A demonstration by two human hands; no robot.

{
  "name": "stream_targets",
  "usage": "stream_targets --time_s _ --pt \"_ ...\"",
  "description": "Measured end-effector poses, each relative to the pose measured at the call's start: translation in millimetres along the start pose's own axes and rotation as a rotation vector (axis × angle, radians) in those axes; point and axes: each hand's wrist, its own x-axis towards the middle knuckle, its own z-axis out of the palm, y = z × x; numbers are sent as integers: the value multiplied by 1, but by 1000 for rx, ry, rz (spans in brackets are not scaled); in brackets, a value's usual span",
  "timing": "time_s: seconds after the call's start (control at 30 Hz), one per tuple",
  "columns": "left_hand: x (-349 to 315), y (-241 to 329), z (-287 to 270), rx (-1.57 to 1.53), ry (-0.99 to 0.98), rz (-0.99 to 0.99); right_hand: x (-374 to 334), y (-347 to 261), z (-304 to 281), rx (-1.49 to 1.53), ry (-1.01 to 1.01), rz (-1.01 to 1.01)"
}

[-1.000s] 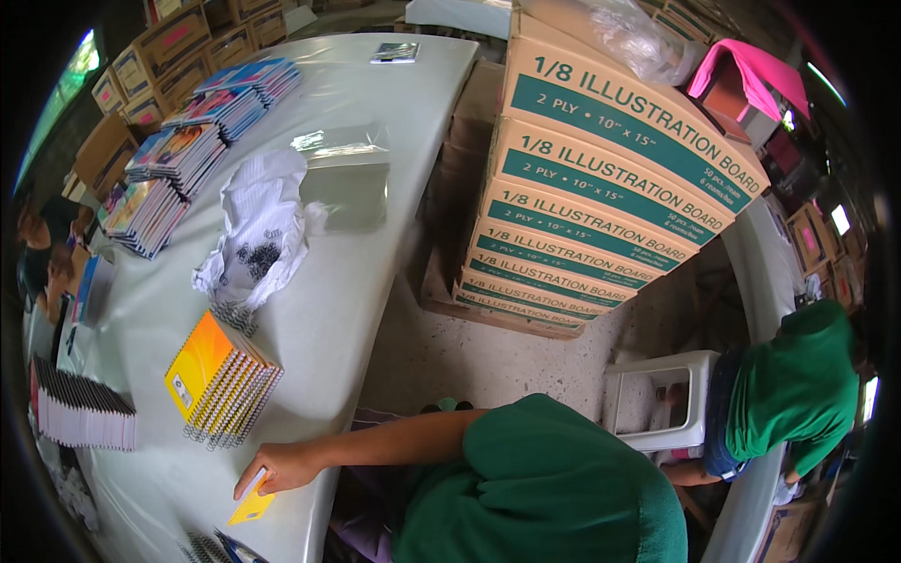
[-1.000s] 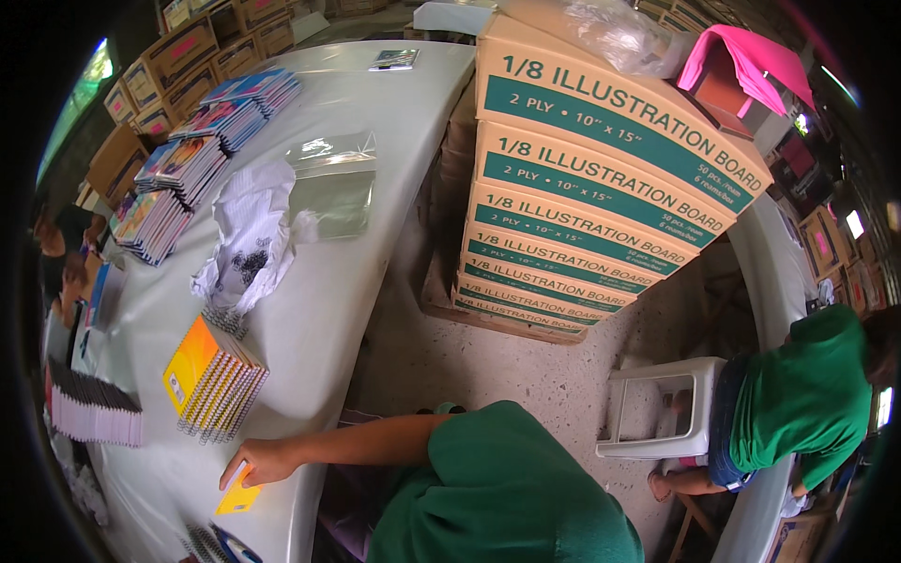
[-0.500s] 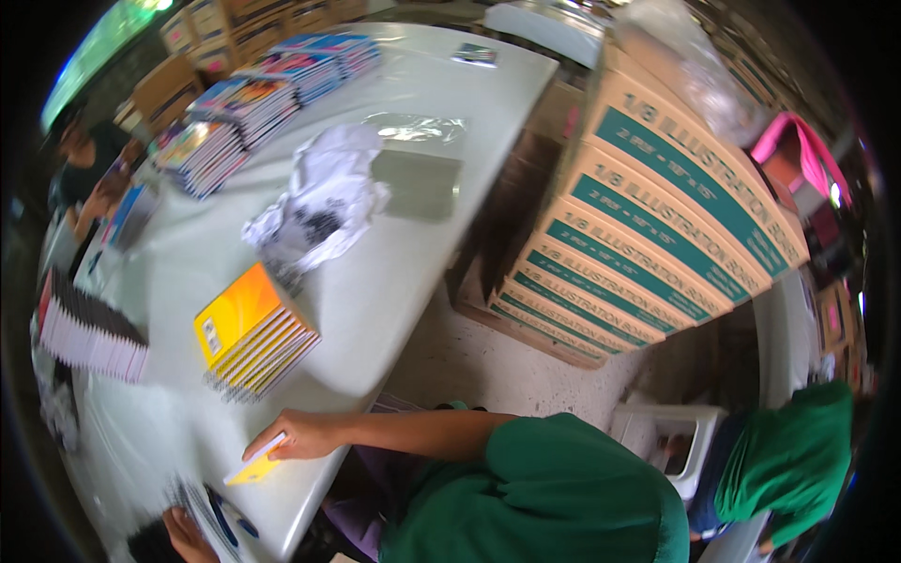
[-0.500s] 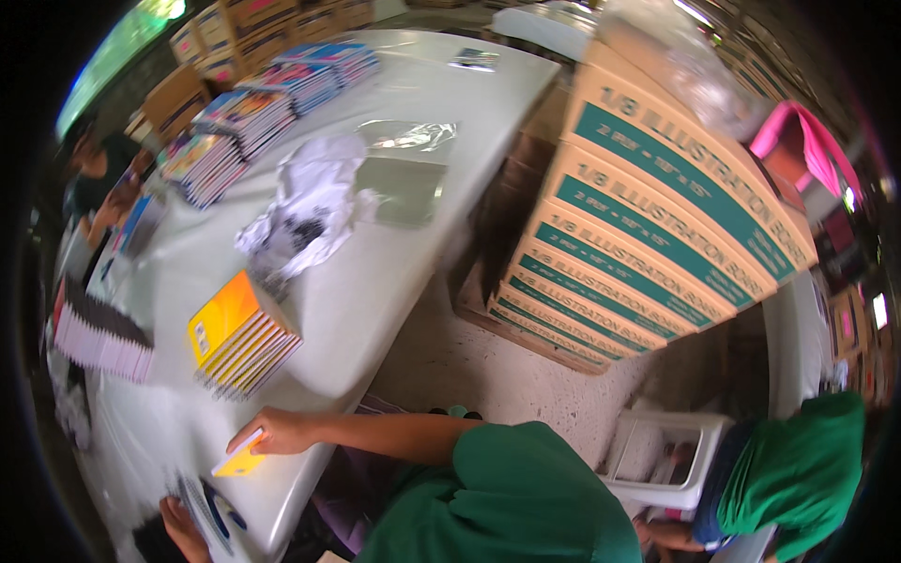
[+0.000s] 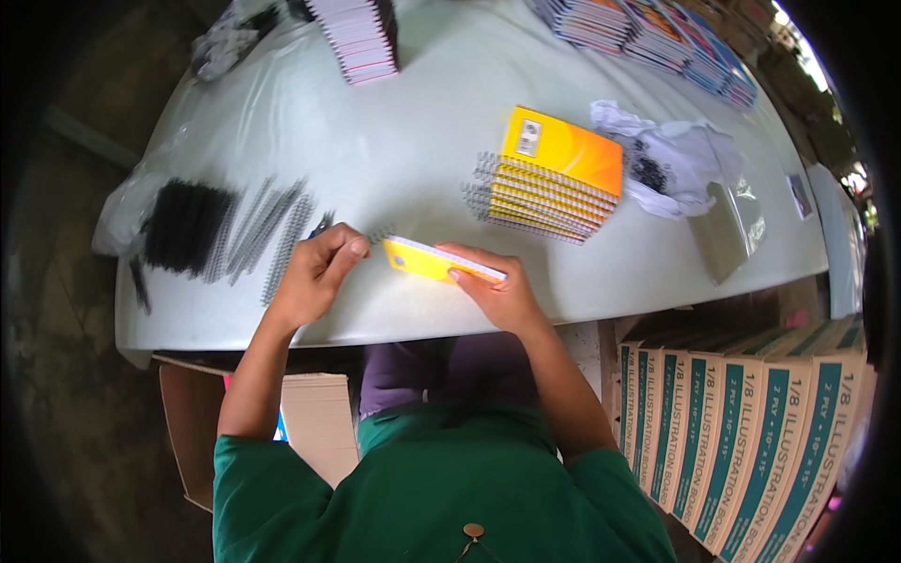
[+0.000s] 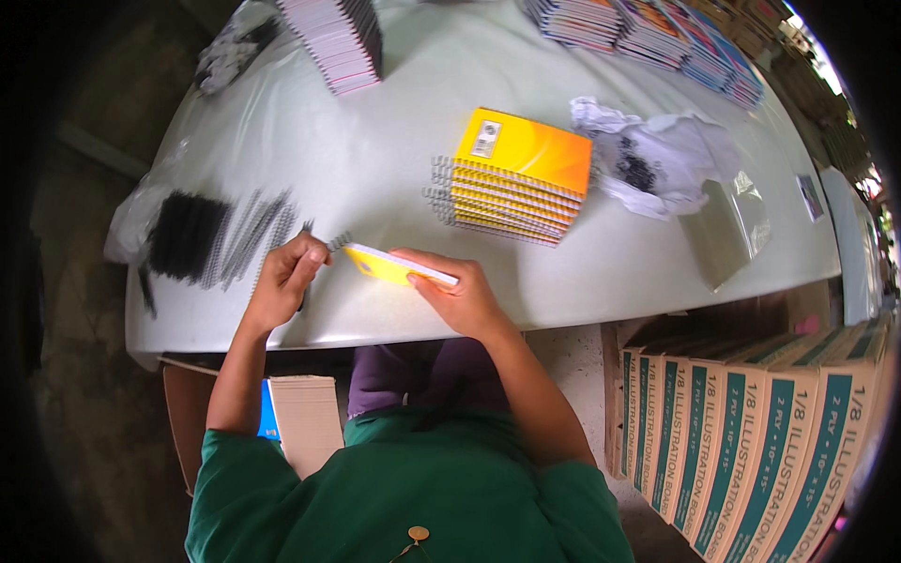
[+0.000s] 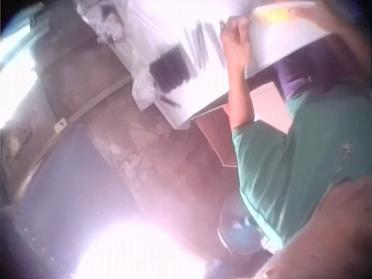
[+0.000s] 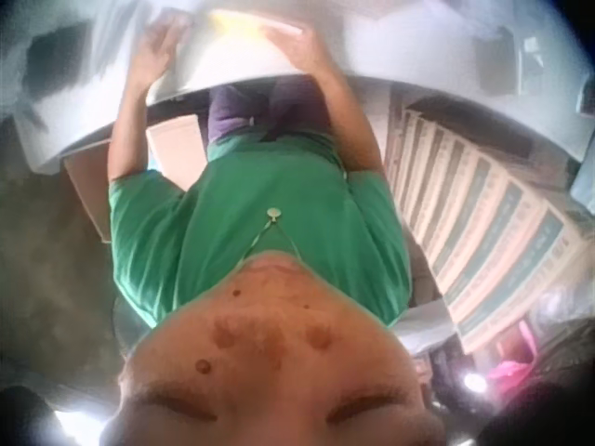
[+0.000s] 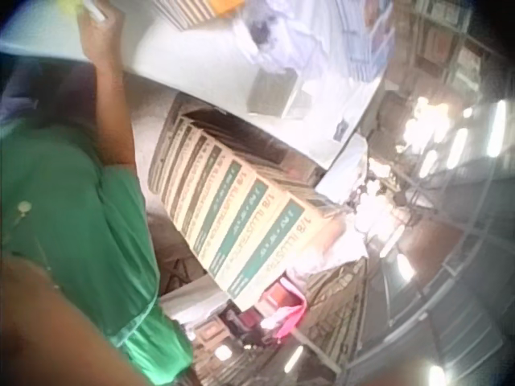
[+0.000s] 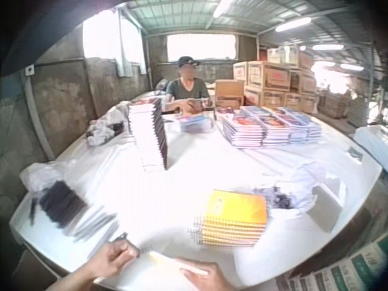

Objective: The person manually threads plastic spiral coils through the punched holes of yellow notebooks and trims the excess wire with pliers.

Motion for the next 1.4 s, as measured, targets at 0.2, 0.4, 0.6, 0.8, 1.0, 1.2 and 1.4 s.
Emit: stream_targets --time_s 0.2,0.4,0.6,0.8,1.0,1.2,1.4 --pt "-4 -16 -3 -20 -8 -18 -2 -1 1 -8 34 24" --pt "-5 -13 -2 -102 -87 -277 -2 -2 -1 -25 40 12" --pt "6 -25 -14 -753 -260 -667 -3 3 -3 -43 1 12" --pt "8 -12 -13 -473 -120 -338 -3 2 -1 -33 -20 -50" --pt "6 21 -7 601 46 347 -6 -6 -3 -117 -8 52" --pt "2 31 0 859 -18 409 -20 -11 7 -282 -13 -78" --pt "-58 -48 77 900 287 612 -33 -4 23 -341 83 -309"
